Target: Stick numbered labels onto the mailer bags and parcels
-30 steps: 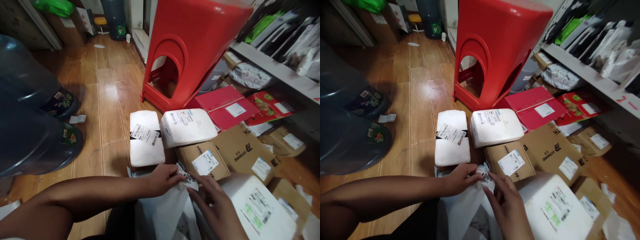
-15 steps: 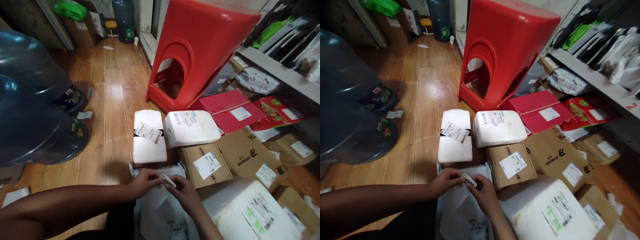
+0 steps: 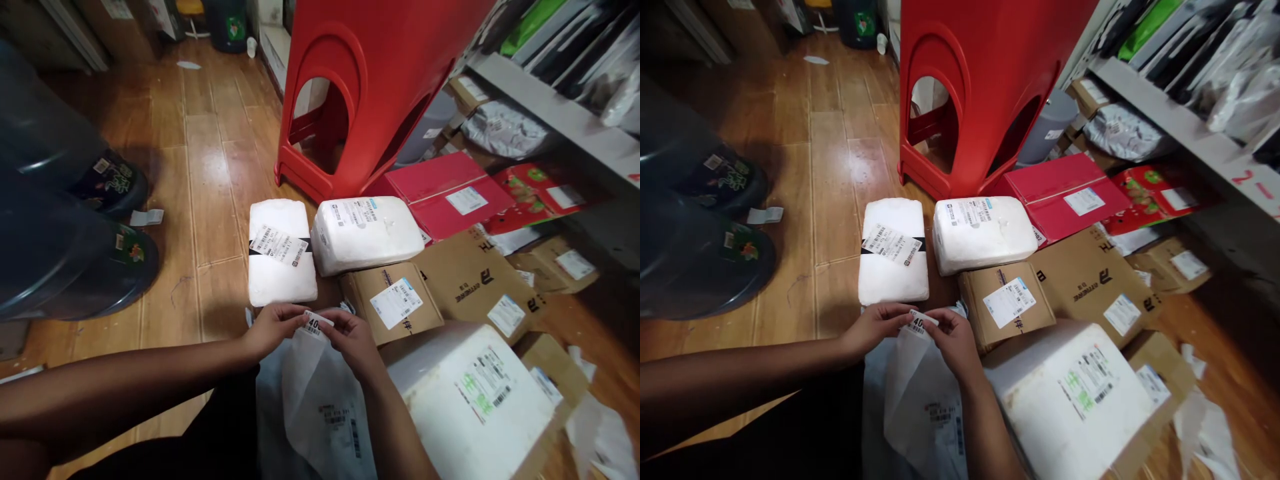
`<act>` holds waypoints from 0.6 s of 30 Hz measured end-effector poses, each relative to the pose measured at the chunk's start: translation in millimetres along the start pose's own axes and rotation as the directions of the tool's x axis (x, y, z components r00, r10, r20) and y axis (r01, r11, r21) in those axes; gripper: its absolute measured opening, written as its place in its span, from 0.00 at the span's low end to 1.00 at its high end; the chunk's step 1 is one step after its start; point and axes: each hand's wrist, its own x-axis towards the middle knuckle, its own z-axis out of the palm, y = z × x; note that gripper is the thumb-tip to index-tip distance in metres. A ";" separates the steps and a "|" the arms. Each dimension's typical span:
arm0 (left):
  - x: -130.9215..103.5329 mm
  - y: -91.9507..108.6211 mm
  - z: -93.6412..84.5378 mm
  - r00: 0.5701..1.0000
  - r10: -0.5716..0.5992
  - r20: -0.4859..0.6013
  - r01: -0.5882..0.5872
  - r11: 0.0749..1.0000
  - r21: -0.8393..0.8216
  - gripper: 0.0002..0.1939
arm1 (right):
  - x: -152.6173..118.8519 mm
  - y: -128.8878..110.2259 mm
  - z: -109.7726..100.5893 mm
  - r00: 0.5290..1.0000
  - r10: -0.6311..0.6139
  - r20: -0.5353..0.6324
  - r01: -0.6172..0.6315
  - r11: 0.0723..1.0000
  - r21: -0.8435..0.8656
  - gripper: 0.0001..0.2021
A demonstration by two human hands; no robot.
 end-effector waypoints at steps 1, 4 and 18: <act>1.8 0.5 1.8 1.000 -0.003 -0.028 0.003 1.000 0.004 0.22 | 1.1 1.5 -0.6 1.000 -0.022 -0.004 0.022 1.000 -0.015 0.16; 4.4 -4.8 4.8 0.993 0.024 -0.120 -0.011 0.994 0.110 0.21 | 3.1 10.3 2.4 0.998 -0.053 -0.025 0.050 0.994 -0.093 0.14; -43.8 -41.2 -28.1 0.968 -0.169 0.187 0.008 0.764 0.645 0.24 | 13.6 19.9 -8.1 0.983 -0.169 -0.066 0.154 0.969 -0.192 0.09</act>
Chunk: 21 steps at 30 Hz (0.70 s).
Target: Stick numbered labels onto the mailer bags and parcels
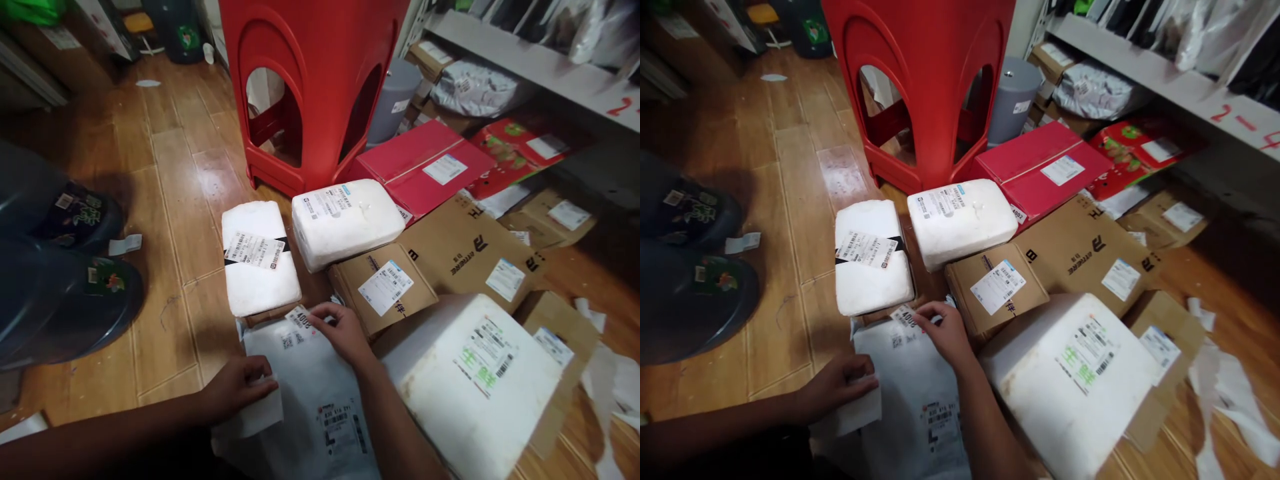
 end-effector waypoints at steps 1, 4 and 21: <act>-1.4 -0.6 -0.3 1.000 0.001 0.023 -0.001 1.000 0.020 0.24 | 2.3 2.4 5.9 1.000 -0.018 0.023 0.017 0.999 0.035 0.09; 0.5 -1.5 2.6 0.998 0.016 0.057 -0.018 0.999 0.034 0.25 | 7.2 11.8 31.6 0.999 -0.051 -0.015 0.052 0.996 0.074 0.07; 1.7 2.5 9.2 0.992 0.017 0.123 -0.020 0.999 0.028 0.28 | 17.4 20.1 36.6 1.000 -0.011 -0.005 0.011 0.997 0.076 0.10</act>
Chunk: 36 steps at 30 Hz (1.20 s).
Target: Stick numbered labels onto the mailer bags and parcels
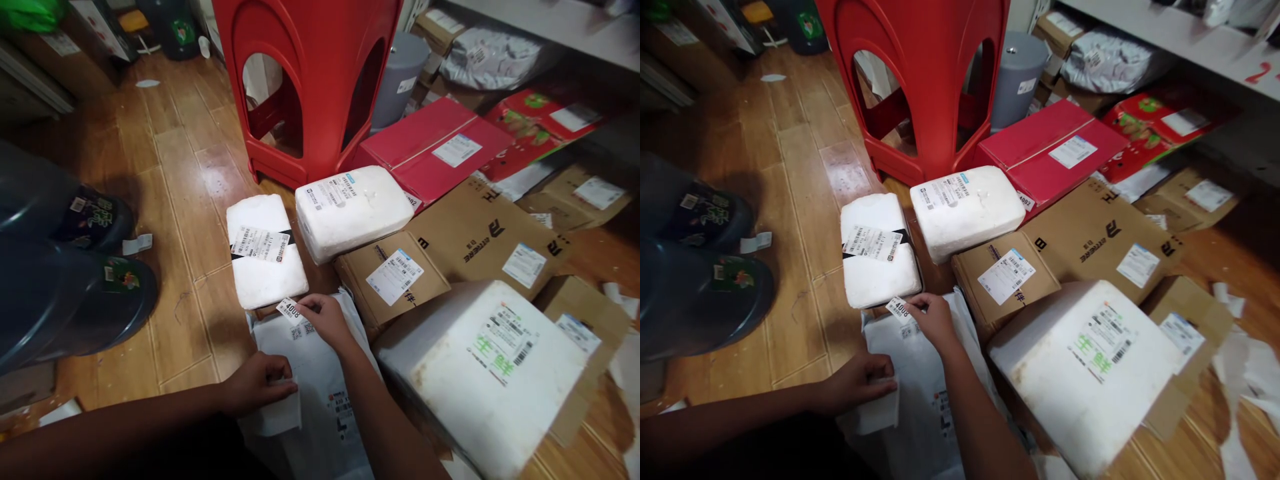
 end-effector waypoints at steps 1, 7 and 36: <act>0.4 0.0 0.1 1.000 -0.001 -0.001 0.001 1.000 -0.003 0.28 | 0.0 0.4 -0.1 1.000 0.001 0.000 -0.001 1.000 -0.001 0.09; 1.3 0.9 0.3 1.000 -0.002 0.004 0.002 1.000 0.000 0.27 | 0.0 -2.2 4.6 0.999 -0.014 -0.043 0.007 0.990 -0.142 0.07; 5.3 -5.5 1.0 1.000 -0.008 0.024 0.007 0.999 0.034 0.27 | -11.3 -25.8 36.8 0.974 -0.170 0.151 0.226 0.654 -0.722 0.09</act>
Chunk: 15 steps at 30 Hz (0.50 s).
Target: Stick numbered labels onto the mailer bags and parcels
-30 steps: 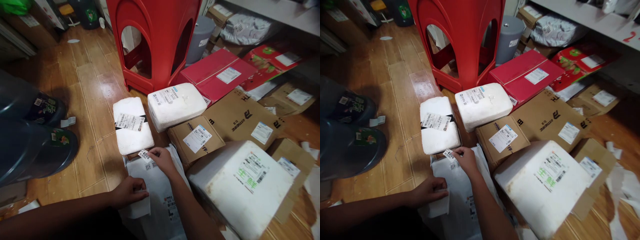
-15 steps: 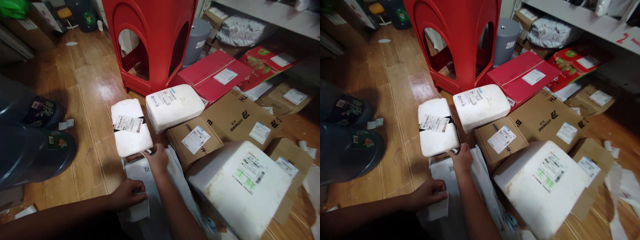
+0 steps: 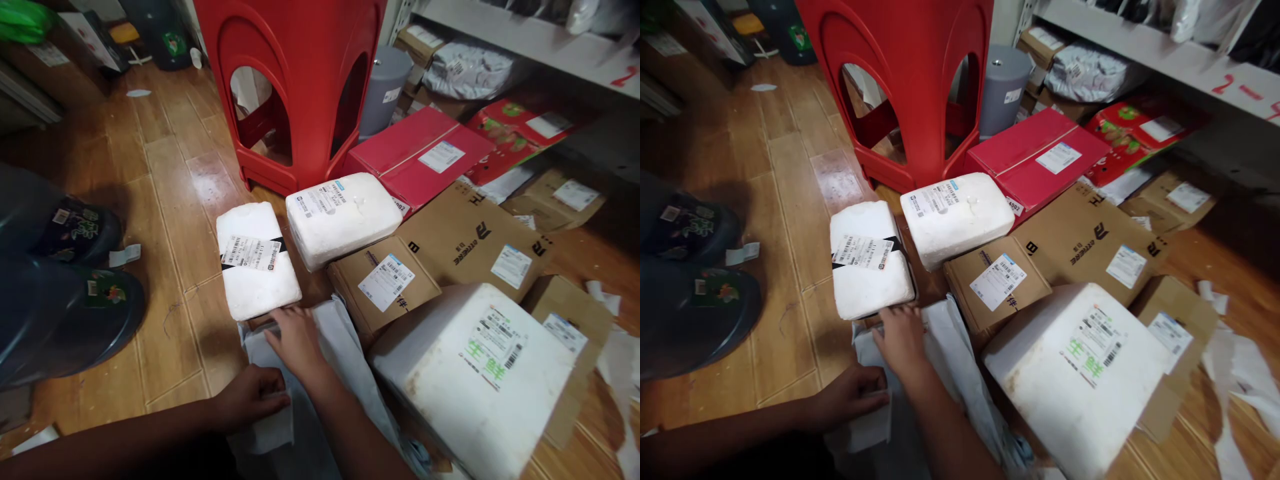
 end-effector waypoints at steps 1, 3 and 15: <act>1.1 1.2 0.3 1.000 0.007 0.001 -0.007 1.000 0.005 0.27 | 0.5 -1.9 -0.9 1.000 -0.011 0.008 0.011 0.999 0.043 0.10; 3.7 4.3 1.0 1.000 0.028 -0.006 -0.028 0.999 0.016 0.26 | -0.6 -0.7 -5.1 1.000 0.012 0.000 -0.012 0.997 0.074 0.11; 37.3 8.1 -43.5 0.887 0.374 -0.272 -0.316 0.919 0.236 0.15 | -203.8 168.6 -197.2 0.964 -0.144 -0.225 0.074 0.953 -0.293 0.16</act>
